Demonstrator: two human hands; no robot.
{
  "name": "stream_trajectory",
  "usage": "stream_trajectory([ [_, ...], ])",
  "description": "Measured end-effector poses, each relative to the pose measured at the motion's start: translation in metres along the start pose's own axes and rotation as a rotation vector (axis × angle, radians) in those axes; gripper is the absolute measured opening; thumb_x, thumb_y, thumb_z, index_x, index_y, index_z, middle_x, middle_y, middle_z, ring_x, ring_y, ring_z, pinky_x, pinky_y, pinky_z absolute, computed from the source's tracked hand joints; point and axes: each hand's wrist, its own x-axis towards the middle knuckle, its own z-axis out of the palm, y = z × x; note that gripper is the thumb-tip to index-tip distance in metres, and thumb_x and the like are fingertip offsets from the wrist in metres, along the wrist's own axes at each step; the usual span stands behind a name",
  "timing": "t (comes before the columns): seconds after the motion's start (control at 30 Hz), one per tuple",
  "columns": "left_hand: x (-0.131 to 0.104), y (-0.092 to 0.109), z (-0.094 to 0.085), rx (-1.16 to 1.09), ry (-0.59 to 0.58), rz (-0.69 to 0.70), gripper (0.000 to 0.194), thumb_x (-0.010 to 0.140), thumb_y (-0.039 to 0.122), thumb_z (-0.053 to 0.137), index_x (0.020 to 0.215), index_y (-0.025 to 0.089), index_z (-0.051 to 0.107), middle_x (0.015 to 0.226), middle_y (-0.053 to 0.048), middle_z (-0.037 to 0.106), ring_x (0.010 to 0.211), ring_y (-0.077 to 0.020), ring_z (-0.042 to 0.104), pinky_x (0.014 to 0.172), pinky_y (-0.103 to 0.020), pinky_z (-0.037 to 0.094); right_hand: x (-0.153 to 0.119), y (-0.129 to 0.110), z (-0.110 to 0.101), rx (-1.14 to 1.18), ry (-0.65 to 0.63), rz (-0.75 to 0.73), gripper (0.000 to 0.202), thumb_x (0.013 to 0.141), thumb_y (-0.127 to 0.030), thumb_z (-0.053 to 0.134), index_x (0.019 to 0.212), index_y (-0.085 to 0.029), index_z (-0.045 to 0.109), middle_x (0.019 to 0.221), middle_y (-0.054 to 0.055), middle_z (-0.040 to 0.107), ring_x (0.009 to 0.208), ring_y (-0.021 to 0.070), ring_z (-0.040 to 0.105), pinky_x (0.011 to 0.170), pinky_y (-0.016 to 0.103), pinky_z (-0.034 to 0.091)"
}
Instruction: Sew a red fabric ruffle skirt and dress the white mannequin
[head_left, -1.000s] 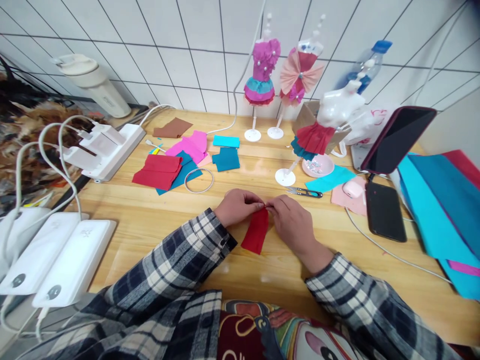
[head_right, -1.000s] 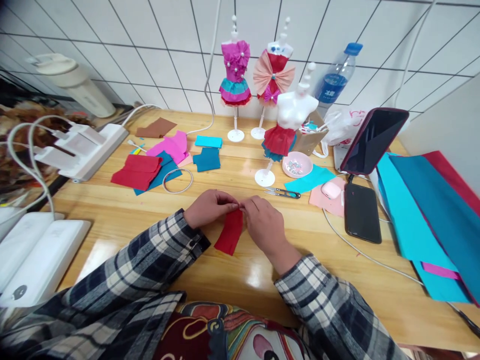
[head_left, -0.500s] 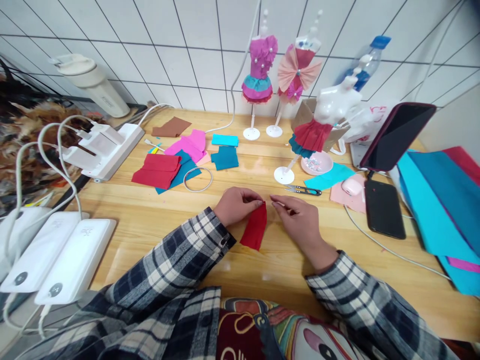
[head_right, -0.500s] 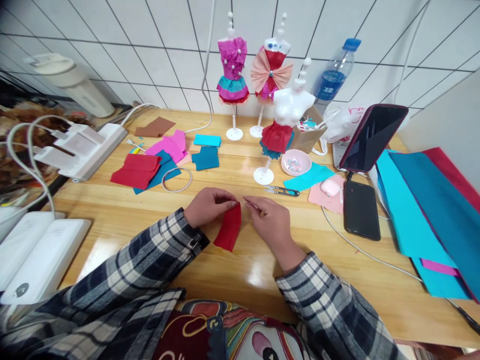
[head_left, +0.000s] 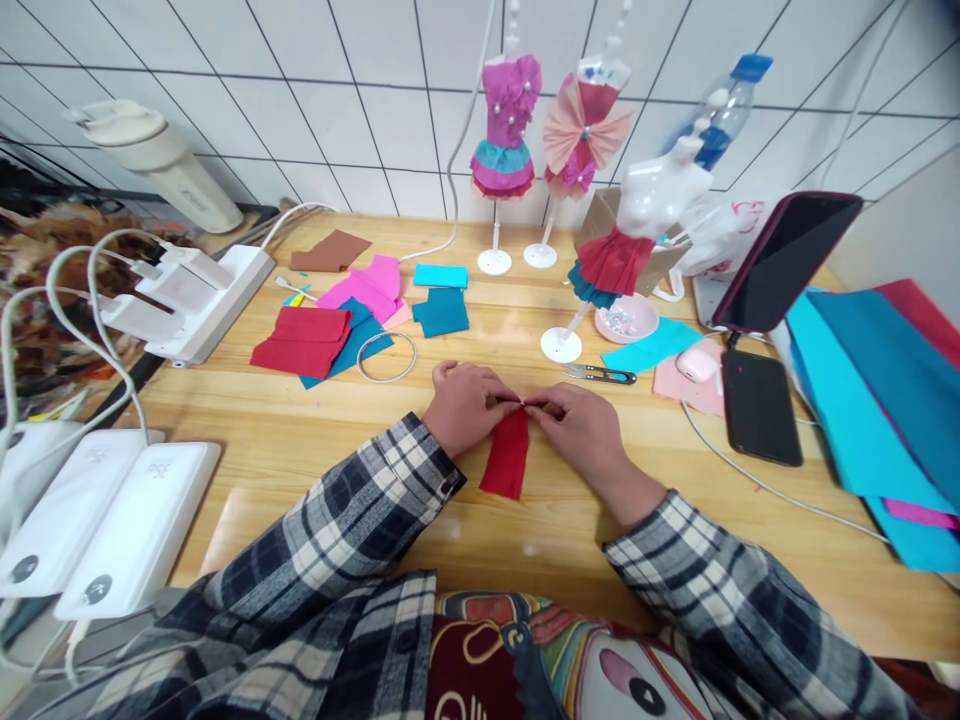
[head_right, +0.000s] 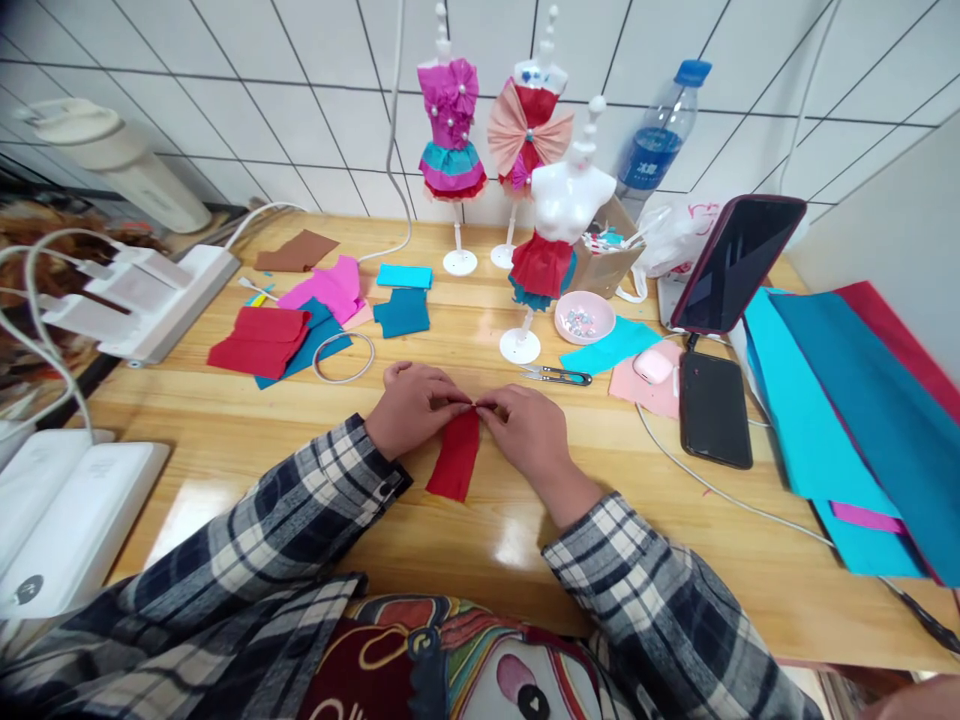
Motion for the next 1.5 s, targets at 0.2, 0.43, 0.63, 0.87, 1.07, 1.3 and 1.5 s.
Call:
stream_trajectory([
  [0.2, 0.000, 0.000, 0.000, 0.079, -0.001, 0.044, 0.015, 0.085, 0.031, 0.062, 0.083, 0.029, 0.077, 0.092, -0.001, 0.075, 0.098, -0.0236, 0.060, 0.103, -0.056, 0.017, 0.002, 0.001, 0.003, -0.041, 0.004, -0.021, 0.015, 0.088, -0.032, 0.062, 0.098, -0.030, 0.074, 0.092, -0.002, 0.075, 0.084, 0.0166, 0.066, 0.068, 0.027, 0.044],
  [0.43, -0.004, -0.002, -0.002, 0.176, 0.052, 0.138, 0.015, 0.087, 0.031, 0.061, 0.083, 0.029, 0.076, 0.095, -0.001, 0.075, 0.100, -0.0245, 0.058, 0.106, -0.061, 0.010, -0.001, -0.002, 0.004, -0.165, -0.013, -0.088, 0.014, 0.090, -0.030, 0.060, 0.097, -0.030, 0.072, 0.095, -0.003, 0.073, 0.090, 0.0171, 0.065, 0.066, 0.027, 0.041],
  [0.63, -0.006, -0.003, -0.007, 0.260, 0.076, 0.243, 0.023, 0.090, 0.025, 0.055, 0.080, 0.028, 0.075, 0.090, -0.001, 0.074, 0.103, -0.0247, 0.056, 0.110, -0.063, 0.005, -0.005, -0.004, 0.004, -0.271, -0.019, -0.158, 0.022, 0.096, -0.031, 0.050, 0.099, -0.030, 0.072, 0.100, 0.000, 0.072, 0.088, 0.0174, 0.063, 0.063, 0.028, 0.037],
  [0.87, -0.009, 0.003, -0.012, 0.391, 0.020, 0.358, 0.029, 0.089, 0.015, 0.051, 0.079, 0.028, 0.074, 0.094, 0.001, 0.073, 0.108, -0.0233, 0.053, 0.112, -0.060, 0.006, -0.007, -0.005, -0.001, -0.394, -0.090, -0.204, 0.026, 0.095, -0.020, 0.047, 0.102, -0.028, 0.072, 0.099, 0.002, 0.071, 0.083, 0.0174, 0.063, 0.060, 0.030, 0.036],
  [1.07, -0.010, -0.001, -0.021, 0.332, -0.001, 0.374, 0.020, 0.083, 0.020, 0.059, 0.083, 0.029, 0.076, 0.118, -0.001, 0.069, 0.113, -0.0279, 0.051, 0.109, -0.059, 0.011, -0.009, -0.001, -0.011, -0.418, -0.137, -0.288, 0.028, 0.093, -0.022, 0.052, 0.110, -0.033, 0.072, 0.106, 0.001, 0.071, 0.084, 0.0184, 0.064, 0.060, 0.030, 0.039],
  [1.3, 0.000, -0.001, -0.003, 0.179, 0.035, 0.100, 0.020, 0.086, 0.039, 0.063, 0.079, 0.025, 0.077, 0.091, -0.006, 0.072, 0.093, -0.0245, 0.056, 0.087, -0.048, 0.028, -0.012, 0.003, -0.010, -0.255, -0.092, -0.252, 0.028, 0.096, -0.026, 0.049, 0.109, -0.031, 0.073, 0.110, 0.001, 0.072, 0.093, 0.0170, 0.066, 0.068, 0.028, 0.045],
  [1.5, -0.001, 0.000, -0.002, 0.211, 0.012, 0.126, 0.015, 0.085, 0.034, 0.065, 0.079, 0.025, 0.075, 0.088, -0.003, 0.072, 0.092, -0.0239, 0.056, 0.092, -0.051, 0.024, -0.003, -0.004, -0.007, -0.097, -0.011, -0.039, 0.025, 0.095, -0.030, 0.051, 0.110, -0.027, 0.070, 0.101, 0.002, 0.072, 0.087, 0.0169, 0.066, 0.066, 0.027, 0.044],
])
